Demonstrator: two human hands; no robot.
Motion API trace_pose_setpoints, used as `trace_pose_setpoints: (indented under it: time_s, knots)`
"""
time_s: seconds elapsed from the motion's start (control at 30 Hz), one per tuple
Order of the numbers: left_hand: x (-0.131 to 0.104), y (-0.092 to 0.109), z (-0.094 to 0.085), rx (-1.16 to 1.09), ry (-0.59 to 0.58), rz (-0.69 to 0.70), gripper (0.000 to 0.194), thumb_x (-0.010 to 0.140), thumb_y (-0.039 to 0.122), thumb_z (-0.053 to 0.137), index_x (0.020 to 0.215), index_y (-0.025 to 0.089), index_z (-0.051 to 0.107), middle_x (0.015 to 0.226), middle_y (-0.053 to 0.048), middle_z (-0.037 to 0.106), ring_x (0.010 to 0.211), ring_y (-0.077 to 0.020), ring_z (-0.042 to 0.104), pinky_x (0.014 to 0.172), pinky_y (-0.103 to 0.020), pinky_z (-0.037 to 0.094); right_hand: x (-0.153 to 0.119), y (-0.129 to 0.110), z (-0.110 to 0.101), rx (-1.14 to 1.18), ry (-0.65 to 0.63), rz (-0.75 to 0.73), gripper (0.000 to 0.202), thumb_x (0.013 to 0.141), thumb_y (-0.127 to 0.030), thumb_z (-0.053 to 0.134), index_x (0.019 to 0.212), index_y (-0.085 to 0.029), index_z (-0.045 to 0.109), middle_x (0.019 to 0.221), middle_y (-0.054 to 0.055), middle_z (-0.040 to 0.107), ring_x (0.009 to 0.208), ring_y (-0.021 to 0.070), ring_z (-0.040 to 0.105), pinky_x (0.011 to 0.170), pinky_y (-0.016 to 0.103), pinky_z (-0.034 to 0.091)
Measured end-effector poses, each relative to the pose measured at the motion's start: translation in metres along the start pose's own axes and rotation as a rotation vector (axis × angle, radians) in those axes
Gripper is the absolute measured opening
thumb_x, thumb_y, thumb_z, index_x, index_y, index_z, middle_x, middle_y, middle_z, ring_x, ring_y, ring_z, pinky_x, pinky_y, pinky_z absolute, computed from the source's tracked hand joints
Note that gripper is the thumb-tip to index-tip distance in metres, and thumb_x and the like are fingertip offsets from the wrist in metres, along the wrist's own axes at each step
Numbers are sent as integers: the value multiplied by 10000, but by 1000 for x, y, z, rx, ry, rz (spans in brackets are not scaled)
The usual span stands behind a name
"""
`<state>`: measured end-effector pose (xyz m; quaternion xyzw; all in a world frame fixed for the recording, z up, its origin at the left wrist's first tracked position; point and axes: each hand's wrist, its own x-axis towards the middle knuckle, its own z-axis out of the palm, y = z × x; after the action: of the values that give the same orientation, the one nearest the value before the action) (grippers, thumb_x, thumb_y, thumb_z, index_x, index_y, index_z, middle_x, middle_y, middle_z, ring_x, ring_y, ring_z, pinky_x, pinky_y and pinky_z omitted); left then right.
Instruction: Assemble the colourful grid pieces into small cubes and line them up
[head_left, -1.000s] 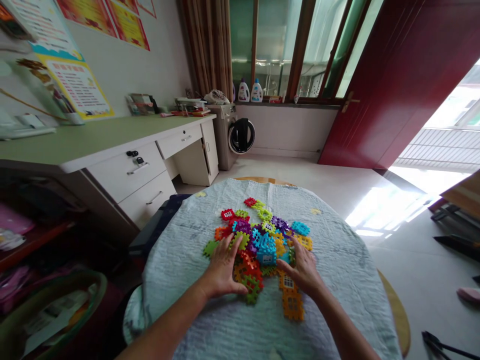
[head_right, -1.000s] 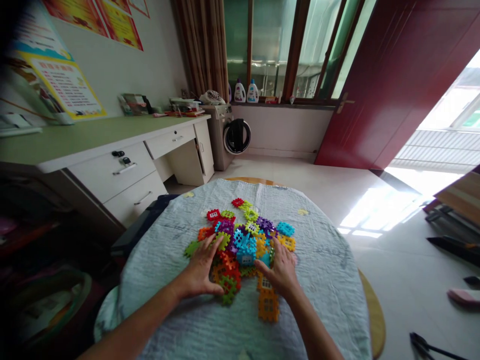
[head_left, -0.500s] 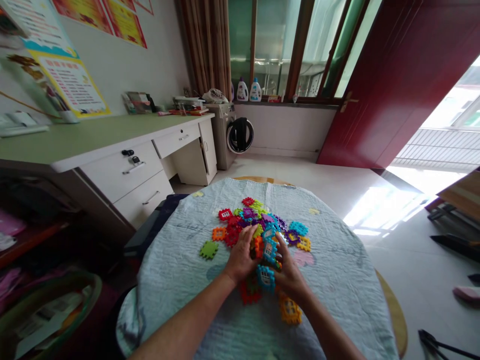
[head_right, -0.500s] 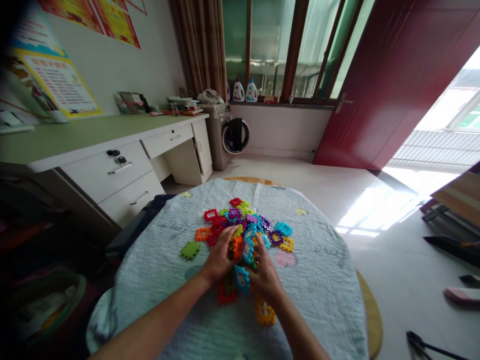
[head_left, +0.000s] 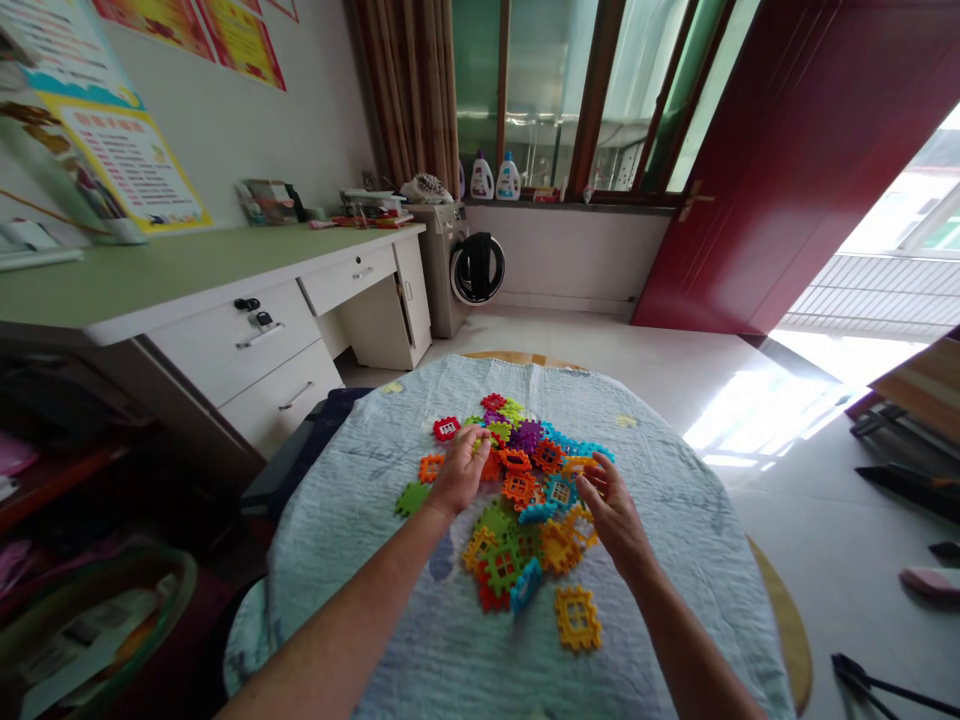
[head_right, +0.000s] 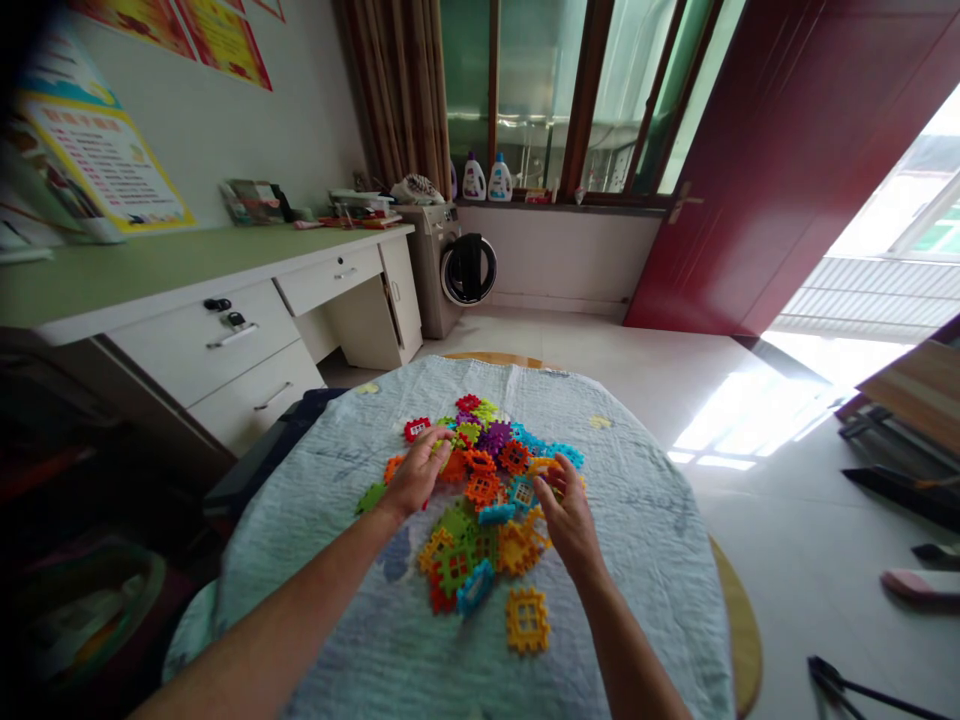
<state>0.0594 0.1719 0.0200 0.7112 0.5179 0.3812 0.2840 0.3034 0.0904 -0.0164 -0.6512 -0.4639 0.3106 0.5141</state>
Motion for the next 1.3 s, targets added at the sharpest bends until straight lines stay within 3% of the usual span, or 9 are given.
trace_pose_setpoints:
  time_s: [0.1,0.2,0.3,0.4,0.5,0.73,1.0,1.13,1.3]
  knots:
    - [10,-2,-6,267,-66,-5,397,874,426,493,1180,186,578,1389,-121,468,1326,-274,412,1142,-443,290,7,7,-10,-51,25,4,689,776,-619,550,1323,-206,477,1132,111,603,1009,243,630,839,387,536]
    - [28,7,-2,456,-159,33,591,807,549,574,1282,201,538,1500,-143,346,1383,-339,328,1147,-506,238,12,13,-19,-263,82,0,660,740,-605,546,1254,-191,543,1159,128,576,1114,293,571,956,459,467]
    - [55,19,13,529,-340,91,720,761,659,575,1334,228,506,1516,-145,338,1410,-353,281,1148,-511,216,15,20,-27,-488,121,13,692,718,-612,540,1250,-171,554,1233,162,548,1235,355,482,1037,534,374]
    - [84,27,37,579,-518,54,1007,600,788,629,1431,271,394,1569,-148,255,1442,-419,173,1149,-574,143,17,29,-32,-593,143,34,769,711,-660,540,1305,-172,513,1310,186,521,1287,395,435,1029,586,353]
    - [109,25,59,605,-593,23,1179,477,825,668,1473,300,317,1600,-145,179,1452,-454,92,1144,-593,112,16,37,-37,-644,167,19,823,705,-699,549,1344,-184,479,1327,195,523,1296,421,426,1016,618,346]
    - [141,3,78,592,-534,-138,963,609,867,483,1410,337,430,1597,-119,210,1438,-484,112,1099,-652,121,15,47,-52,-717,118,86,950,682,-731,546,1417,-149,395,1392,226,474,1344,439,378,1044,622,315]
    - [134,7,61,591,-674,-67,844,588,850,526,1221,298,601,1454,-134,445,1357,-449,315,1017,-618,321,17,45,-40,-733,81,8,867,711,-685,555,1416,-205,399,1371,173,514,1338,410,393,1063,620,282]
    - [111,19,43,570,-709,-9,865,590,831,559,1290,323,558,1462,-112,450,1369,-445,310,1045,-602,308,16,39,-28,-735,2,-30,829,713,-653,569,1396,-204,429,1402,160,483,1343,384,392,1087,586,280]
    - [72,25,24,550,-740,124,759,674,808,503,1177,259,649,1282,-127,600,1250,-400,468,1049,-526,346,11,38,-12,-654,-54,-162,732,731,-588,597,1367,-251,461,1342,116,520,1295,341,447,1073,525,345]
